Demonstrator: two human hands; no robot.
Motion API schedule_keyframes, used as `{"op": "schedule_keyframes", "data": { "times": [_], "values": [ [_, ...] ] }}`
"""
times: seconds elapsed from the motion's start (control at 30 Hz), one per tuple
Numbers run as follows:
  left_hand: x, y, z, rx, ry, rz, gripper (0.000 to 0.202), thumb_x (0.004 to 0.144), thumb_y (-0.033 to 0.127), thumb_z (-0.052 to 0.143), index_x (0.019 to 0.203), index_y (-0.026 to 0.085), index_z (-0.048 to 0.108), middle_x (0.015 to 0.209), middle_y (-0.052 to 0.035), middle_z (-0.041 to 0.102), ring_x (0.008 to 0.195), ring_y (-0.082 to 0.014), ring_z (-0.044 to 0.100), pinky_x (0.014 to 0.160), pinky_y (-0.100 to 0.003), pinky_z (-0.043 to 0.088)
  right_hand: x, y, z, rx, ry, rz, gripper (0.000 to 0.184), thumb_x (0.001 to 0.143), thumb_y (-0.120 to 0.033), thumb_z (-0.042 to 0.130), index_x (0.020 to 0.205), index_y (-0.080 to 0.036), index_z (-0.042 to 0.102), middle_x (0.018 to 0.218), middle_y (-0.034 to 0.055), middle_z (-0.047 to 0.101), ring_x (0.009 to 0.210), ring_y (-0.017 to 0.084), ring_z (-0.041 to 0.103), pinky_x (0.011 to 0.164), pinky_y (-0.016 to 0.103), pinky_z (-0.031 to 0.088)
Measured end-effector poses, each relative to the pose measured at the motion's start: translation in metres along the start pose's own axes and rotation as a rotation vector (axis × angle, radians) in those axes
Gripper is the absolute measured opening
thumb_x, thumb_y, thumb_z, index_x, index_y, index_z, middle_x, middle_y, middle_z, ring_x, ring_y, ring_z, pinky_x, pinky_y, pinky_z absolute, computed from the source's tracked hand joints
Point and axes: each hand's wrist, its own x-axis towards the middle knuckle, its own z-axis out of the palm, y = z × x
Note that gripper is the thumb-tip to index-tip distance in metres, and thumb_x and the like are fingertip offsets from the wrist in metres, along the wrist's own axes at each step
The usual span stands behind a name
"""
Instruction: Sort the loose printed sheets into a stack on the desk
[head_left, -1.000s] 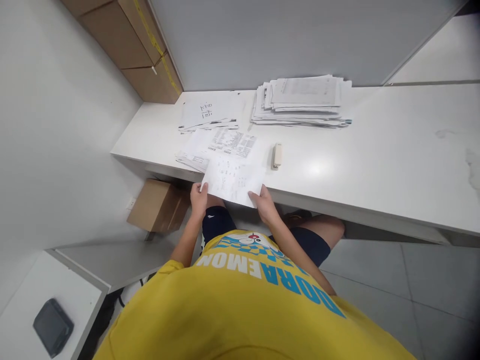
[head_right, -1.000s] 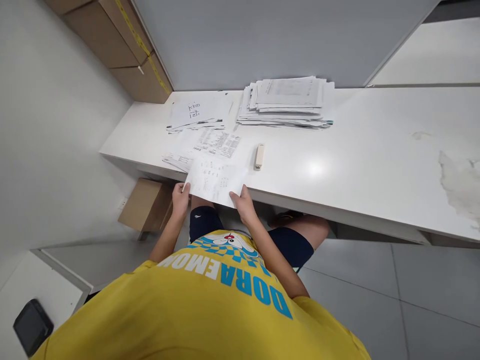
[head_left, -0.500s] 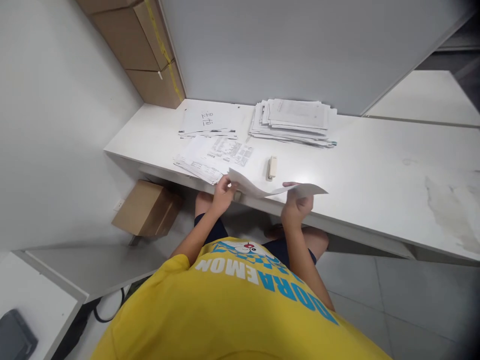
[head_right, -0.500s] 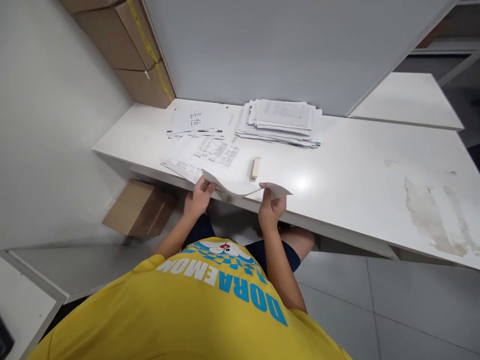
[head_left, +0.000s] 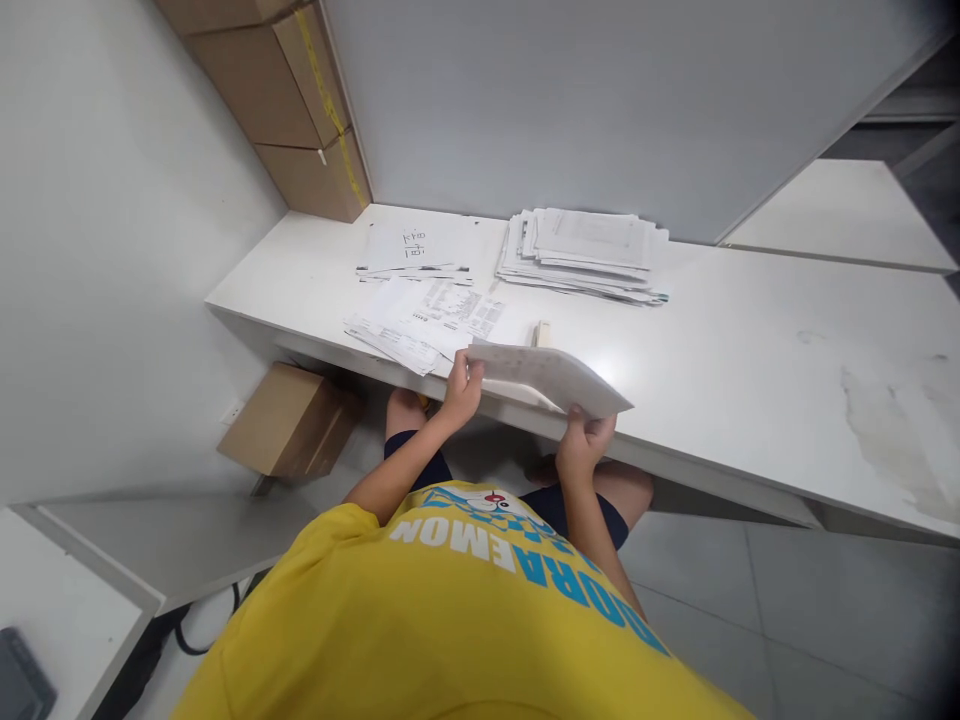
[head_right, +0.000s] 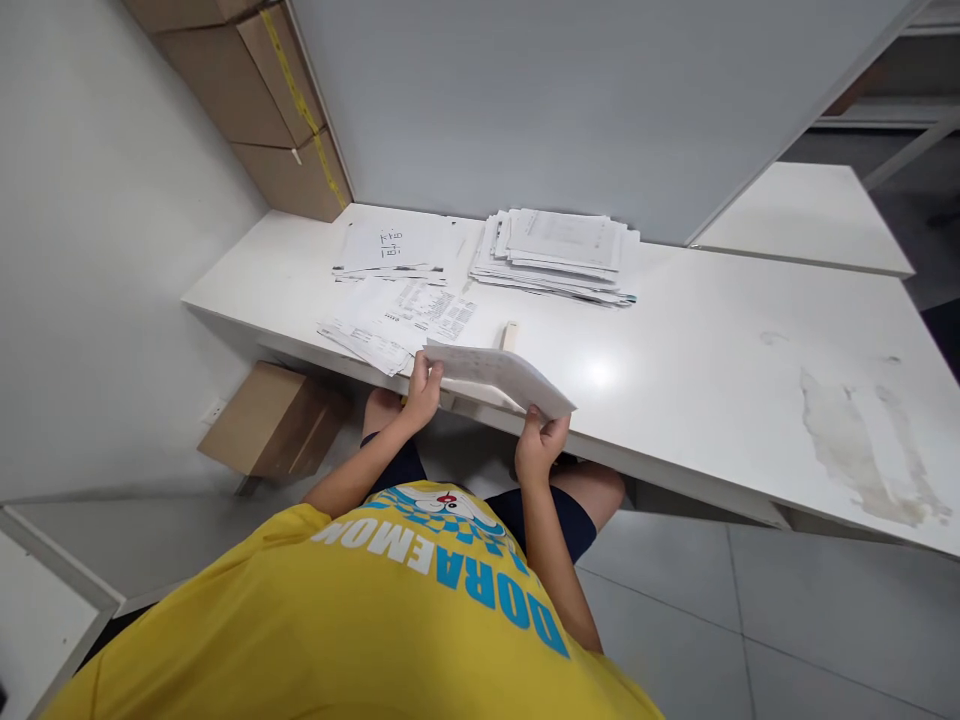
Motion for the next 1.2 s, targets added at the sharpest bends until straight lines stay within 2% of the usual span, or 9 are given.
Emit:
{"op": "schedule_keyframes", "data": {
  "times": [0.17, 0.27, 0.43, 0.57, 0.67, 0.77, 0.9, 1.07, 1.2],
  "values": [
    [-0.022, 0.000, 0.000, 0.009, 0.033, -0.040, 0.037, 0.092, 0.060, 0.054, 0.089, 0.023, 0.049, 0.081, -0.0009, 0.054, 0.077, -0.0176, 0.052, 0.076, -0.029, 0.042, 0.003, -0.002, -0.022, -0.073, 0.025, 0.056, 0.041, 0.079, -0.048, 0.057, 0.108, -0.021, 0.054, 0.102, 0.0070, 0.062, 0.102, 0.023, 0.060, 0.094, 0.040, 0.048],
    [-0.029, -0.004, 0.003, 0.025, 0.016, -0.075, 0.034, 0.091, 0.055, 0.058, 0.084, 0.023, 0.050, 0.077, 0.0003, 0.053, 0.072, -0.0164, 0.050, 0.070, -0.028, 0.038, 0.001, 0.000, -0.037, -0.105, -0.016, 0.134, 0.038, 0.076, -0.047, 0.061, 0.103, -0.021, 0.054, 0.100, 0.0055, 0.062, 0.097, 0.022, 0.060, 0.093, 0.041, 0.048],
    [-0.027, -0.013, 0.009, 0.102, -0.031, -0.214, 0.039, 0.082, 0.042, 0.073, 0.063, 0.021, 0.045, 0.057, 0.0050, 0.041, 0.057, -0.0122, 0.036, 0.059, -0.025, 0.027, -0.002, 0.003, -0.058, -0.187, -0.045, 0.238, 0.046, 0.073, -0.040, 0.061, 0.116, -0.026, 0.053, 0.113, 0.0049, 0.065, 0.105, 0.023, 0.062, 0.095, 0.040, 0.049],
    [-0.024, -0.022, 0.016, 0.081, -0.100, -0.334, 0.038, 0.081, 0.034, 0.072, 0.058, 0.020, 0.046, 0.054, 0.0052, 0.043, 0.055, -0.0111, 0.036, 0.058, -0.025, 0.025, 0.000, 0.002, -0.069, -0.222, -0.016, 0.286, 0.054, 0.072, -0.036, 0.061, 0.124, -0.024, 0.053, 0.116, 0.0068, 0.065, 0.108, 0.023, 0.062, 0.096, 0.040, 0.049],
    [-0.024, -0.024, 0.020, 0.048, -0.102, -0.377, 0.027, 0.086, 0.028, 0.064, 0.065, 0.020, 0.050, 0.058, 0.0040, 0.049, 0.058, -0.0123, 0.045, 0.060, -0.024, 0.031, 0.004, 0.001, -0.074, -0.186, -0.033, 0.257, 0.059, 0.073, -0.034, 0.060, 0.130, -0.021, 0.052, 0.114, 0.0083, 0.065, 0.108, 0.023, 0.062, 0.096, 0.039, 0.049],
    [-0.022, -0.020, 0.019, -0.017, -0.092, -0.416, 0.008, 0.086, 0.023, 0.063, 0.092, 0.020, 0.057, 0.067, 0.0024, 0.058, 0.062, -0.0147, 0.054, 0.062, -0.024, 0.037, 0.012, 0.001, -0.076, -0.174, -0.023, 0.220, 0.065, 0.072, -0.033, 0.061, 0.136, -0.022, 0.050, 0.110, 0.0075, 0.064, 0.101, 0.022, 0.062, 0.092, 0.039, 0.050],
    [-0.012, -0.012, 0.016, 0.079, -0.189, -0.349, 0.034, 0.084, 0.015, 0.061, 0.117, 0.020, 0.056, 0.069, 0.0016, 0.059, 0.063, -0.0172, 0.057, 0.066, -0.027, 0.043, 0.028, -0.002, -0.078, -0.283, -0.053, 0.174, 0.052, 0.072, -0.034, 0.060, 0.122, -0.022, 0.063, 0.105, 0.0061, 0.064, 0.087, 0.019, 0.059, 0.086, 0.040, 0.050],
    [0.002, -0.003, 0.023, 0.370, -0.267, -0.149, 0.038, 0.085, 0.011, 0.056, 0.123, 0.016, 0.058, 0.090, -0.0091, 0.065, 0.089, -0.0268, 0.062, 0.088, -0.040, 0.047, 0.050, -0.004, -0.079, -0.380, -0.113, 0.210, 0.044, 0.072, -0.033, 0.058, 0.112, -0.021, 0.071, 0.086, 0.0032, 0.063, 0.070, 0.017, 0.050, 0.078, 0.040, 0.050],
    [0.007, 0.000, 0.033, 0.514, -0.301, 0.009, 0.042, 0.083, 0.008, 0.055, 0.124, 0.014, 0.060, 0.105, -0.0148, 0.065, 0.109, -0.0333, 0.057, 0.101, -0.046, 0.041, 0.058, -0.002, -0.081, -0.396, -0.113, 0.239, 0.044, 0.069, -0.030, 0.057, 0.109, -0.020, 0.073, 0.093, 0.0053, 0.066, 0.072, 0.018, 0.051, 0.081, 0.042, 0.049]
  ]
}}
